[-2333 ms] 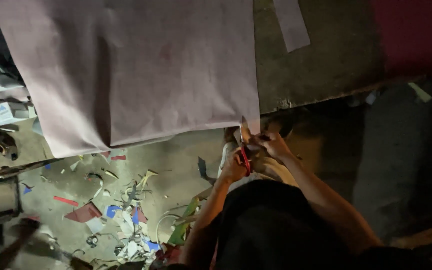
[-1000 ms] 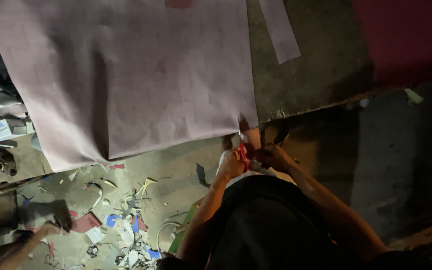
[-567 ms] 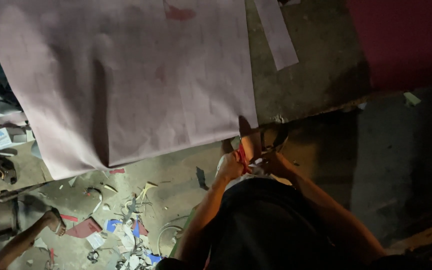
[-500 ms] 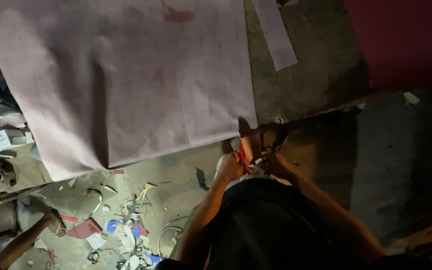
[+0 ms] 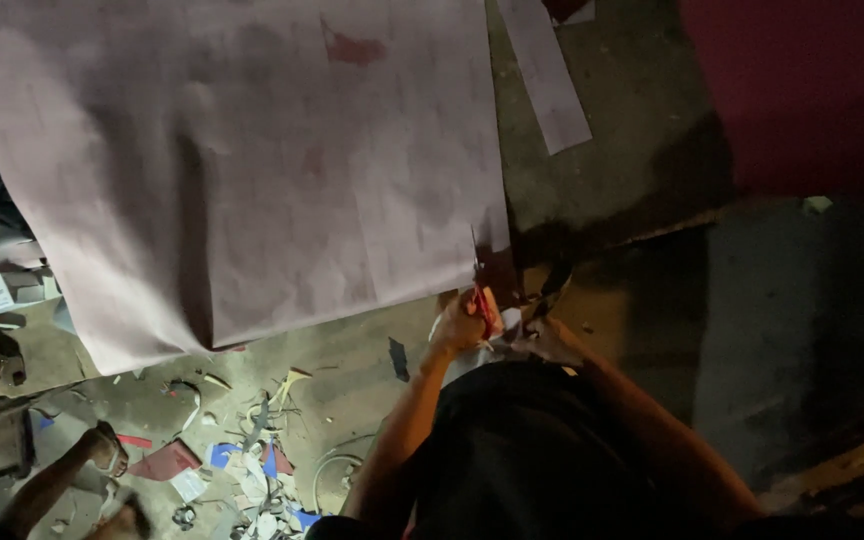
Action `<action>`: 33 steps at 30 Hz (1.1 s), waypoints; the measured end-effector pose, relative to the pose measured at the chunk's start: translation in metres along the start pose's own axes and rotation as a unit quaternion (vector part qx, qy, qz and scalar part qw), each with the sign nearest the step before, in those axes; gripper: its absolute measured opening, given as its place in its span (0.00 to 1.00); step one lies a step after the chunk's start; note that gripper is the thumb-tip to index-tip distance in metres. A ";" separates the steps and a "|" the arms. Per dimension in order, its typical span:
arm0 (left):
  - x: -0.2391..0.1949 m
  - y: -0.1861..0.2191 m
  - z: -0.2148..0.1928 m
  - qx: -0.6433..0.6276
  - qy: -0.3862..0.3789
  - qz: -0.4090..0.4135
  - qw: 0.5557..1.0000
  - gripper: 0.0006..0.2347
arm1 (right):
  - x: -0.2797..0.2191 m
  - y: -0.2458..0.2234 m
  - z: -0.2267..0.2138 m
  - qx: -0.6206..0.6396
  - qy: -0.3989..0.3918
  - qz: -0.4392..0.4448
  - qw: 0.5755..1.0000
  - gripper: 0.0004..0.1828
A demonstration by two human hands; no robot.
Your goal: The person is using scissors to cut a long, straight strip from a large piece of pink fabric on a workbench.
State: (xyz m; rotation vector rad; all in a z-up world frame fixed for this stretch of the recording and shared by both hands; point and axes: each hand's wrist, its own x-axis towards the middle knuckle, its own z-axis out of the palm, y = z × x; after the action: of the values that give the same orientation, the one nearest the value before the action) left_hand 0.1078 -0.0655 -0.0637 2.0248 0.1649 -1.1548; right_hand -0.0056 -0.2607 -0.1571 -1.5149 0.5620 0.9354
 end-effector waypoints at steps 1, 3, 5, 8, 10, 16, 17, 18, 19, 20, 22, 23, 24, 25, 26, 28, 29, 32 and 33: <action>0.004 -0.002 0.002 0.022 0.003 0.019 1.000 0.28 | 0.006 -0.002 -0.002 -0.078 0.007 -0.010 0.997 0.42; 0.002 0.009 -0.004 0.044 0.010 0.038 0.998 0.25 | 0.002 -0.019 -0.007 -0.156 0.012 -0.024 0.987 0.32; -0.007 0.034 -0.017 0.030 0.008 0.037 0.999 0.24 | -0.017 -0.045 -0.013 -0.237 0.000 0.025 0.971 0.47; -0.033 0.069 -0.030 0.003 0.001 0.030 1.000 0.22 | 0.027 0.013 -0.005 -0.189 0.033 -0.023 0.981 0.37; -0.029 0.060 -0.026 0.007 -0.015 0.016 1.000 0.20 | 0.006 -0.018 -0.008 -0.216 0.013 0.025 0.976 0.46; 0.023 -0.001 0.001 0.001 -0.008 0.025 1.000 0.15 | -0.018 -0.034 -0.019 -0.335 0.054 -0.010 0.941 0.43; 0.046 -0.030 0.015 -0.051 -0.018 0.037 0.998 0.19 | -0.031 -0.042 -0.022 -0.387 0.095 -0.053 0.916 0.38; 0.029 -0.015 0.010 -0.054 -0.017 0.039 0.998 0.19 | -0.041 -0.054 -0.026 -0.390 0.096 -0.053 0.914 0.38; 0.012 -0.001 0.003 -0.084 -0.026 0.048 0.995 0.19 | -0.052 -0.066 -0.030 -0.463 0.157 -0.119 0.864 0.30; -0.004 0.015 -0.004 -0.113 -0.035 0.060 0.991 0.19 | -0.062 -0.079 -0.034 -0.528 0.220 -0.184 0.799 0.23; 0.007 0.015 -0.014 -0.055 -0.025 0.102 0.993 0.17 | 0.015 -0.052 -0.036 -0.306 0.280 -0.244 0.877 0.23; 0.014 0.015 -0.019 0.003 -0.014 0.141 0.990 0.15 | 0.053 -0.039 -0.037 -0.063 0.322 -0.290 0.899 0.27; 0.005 0.017 -0.022 0.002 -0.018 0.145 0.989 0.15 | 0.061 -0.056 -0.038 -0.065 0.327 -0.288 0.898 0.27; -0.004 0.019 -0.026 0.002 0.016 0.181 0.983 0.13 | 0.071 -0.073 -0.039 0.006 0.297 -0.280 0.913 0.38; -0.017 0.018 -0.027 -0.001 0.052 0.210 0.976 0.12 | 0.078 -0.087 -0.037 0.075 0.259 -0.267 0.925 0.50; -0.023 0.024 -0.033 -0.029 0.037 0.231 0.972 0.14 | 0.070 -0.119 -0.038 0.072 0.263 -0.274 0.922 0.49; -0.025 0.026 -0.038 -0.052 0.025 0.252 0.966 0.16 | 0.068 -0.135 -0.037 0.073 0.266 -0.285 0.918 0.49; -0.033 0.034 -0.038 -0.222 -0.030 0.184 0.957 0.22 | 0.052 -0.164 -0.039 0.066 0.259 -0.229 0.936 0.42; -0.024 0.028 -0.033 -0.224 -0.034 0.181 0.957 0.22 | 0.053 -0.154 -0.037 0.067 0.260 -0.224 0.937 0.42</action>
State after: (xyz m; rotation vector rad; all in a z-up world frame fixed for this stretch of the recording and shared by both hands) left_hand 0.1296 -0.0559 -0.0200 1.5346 0.0151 -0.8602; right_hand 0.1554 -0.2610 -0.1120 -1.6736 0.6009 0.1337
